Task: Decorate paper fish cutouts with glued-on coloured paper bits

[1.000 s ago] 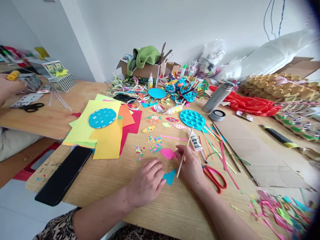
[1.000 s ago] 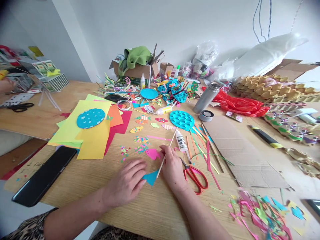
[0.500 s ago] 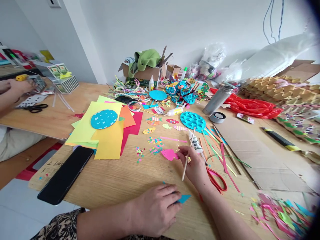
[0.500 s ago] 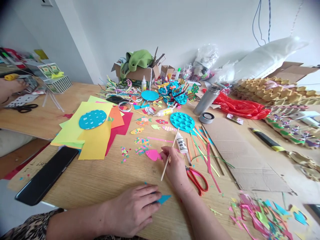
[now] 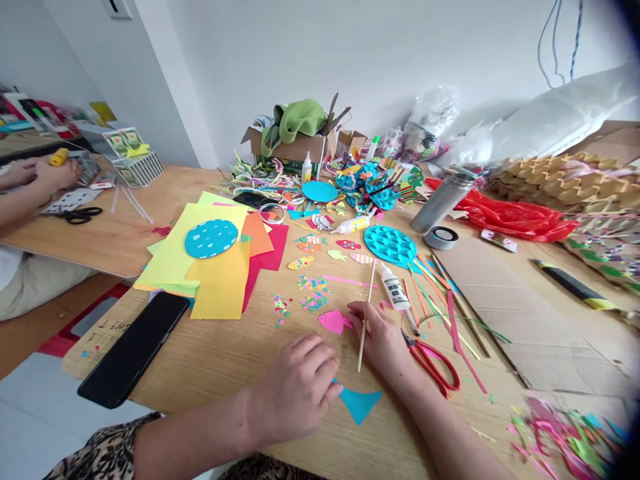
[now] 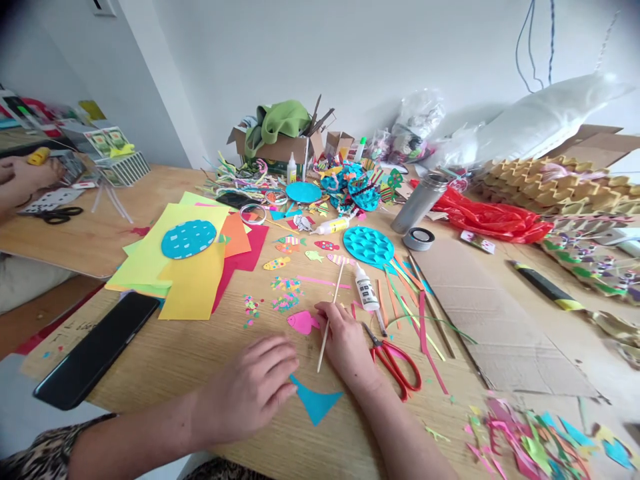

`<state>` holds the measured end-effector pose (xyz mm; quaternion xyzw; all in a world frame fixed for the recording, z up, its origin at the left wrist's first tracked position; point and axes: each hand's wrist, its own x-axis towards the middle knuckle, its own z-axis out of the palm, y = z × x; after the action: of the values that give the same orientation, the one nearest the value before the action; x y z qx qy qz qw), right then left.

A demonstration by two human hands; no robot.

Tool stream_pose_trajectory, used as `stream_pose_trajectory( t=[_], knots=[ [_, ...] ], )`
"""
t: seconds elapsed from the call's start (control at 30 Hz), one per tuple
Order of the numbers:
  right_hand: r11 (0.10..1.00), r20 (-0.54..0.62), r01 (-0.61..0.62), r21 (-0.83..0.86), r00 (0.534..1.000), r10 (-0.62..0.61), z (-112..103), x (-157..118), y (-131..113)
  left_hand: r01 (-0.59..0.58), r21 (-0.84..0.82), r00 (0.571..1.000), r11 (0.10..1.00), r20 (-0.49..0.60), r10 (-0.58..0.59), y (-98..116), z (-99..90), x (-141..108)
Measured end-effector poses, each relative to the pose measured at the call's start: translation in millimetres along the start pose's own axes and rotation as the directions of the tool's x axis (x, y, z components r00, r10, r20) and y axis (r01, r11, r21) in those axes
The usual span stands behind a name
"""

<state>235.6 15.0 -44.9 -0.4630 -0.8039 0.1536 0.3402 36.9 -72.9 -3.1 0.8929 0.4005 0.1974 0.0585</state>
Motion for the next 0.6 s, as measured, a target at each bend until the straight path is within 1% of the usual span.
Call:
stream_pose_trajectory(
  t=[0.07, 0.13, 0.23, 0.3, 0.4, 0.5, 0.6],
  knots=[
    [0.998, 0.007, 0.03, -0.052, 1.0, -0.029, -0.6, 0.1, -0.8, 0.063, 0.092, 0.996, 0.994, 0.049, -0.068, -5.2, 0.4, 3.5],
    [0.992, 0.014, 0.065, -0.104, 0.998, -0.064, -1.7, -0.1, -1.8, 0.098, 0.169, 0.992, 0.981, 0.066, -0.111, -8.9, 3.3, 5.8],
    [0.981, 0.017, 0.122, -0.153, 0.993, -0.121, -4.2, -0.2, -3.3, 0.106, 0.237, 0.99, 0.966, 0.063, -0.125, -10.5, 9.0, 7.8],
    [0.976, 0.01, 0.139, -0.168, 0.99, -0.139, -6.5, 0.0, -4.8, 0.107, 0.271, 0.991, 0.957, 0.055, -0.126, -9.7, 11.5, 9.5],
    [0.977, -0.02, 0.139, -0.16, 0.989, -0.144, -10.6, 0.5, -8.3, 0.114, 0.326, 0.99, 0.939, 0.039, -0.133, -7.7, 13.1, 13.5],
    [0.982, -0.051, 0.149, -0.118, 0.986, -0.156, -14.6, 0.5, -12.0, 0.117, 0.366, 0.99, 0.923, 0.031, -0.137, -5.2, 15.6, 17.2],
    [0.977, -0.032, 0.19, -0.095, 0.981, -0.194, -16.6, -0.1, -14.3, 0.139, 0.39, 0.988, 0.91, 0.007, -0.154, -2.2, 20.6, 18.3]
  ],
)
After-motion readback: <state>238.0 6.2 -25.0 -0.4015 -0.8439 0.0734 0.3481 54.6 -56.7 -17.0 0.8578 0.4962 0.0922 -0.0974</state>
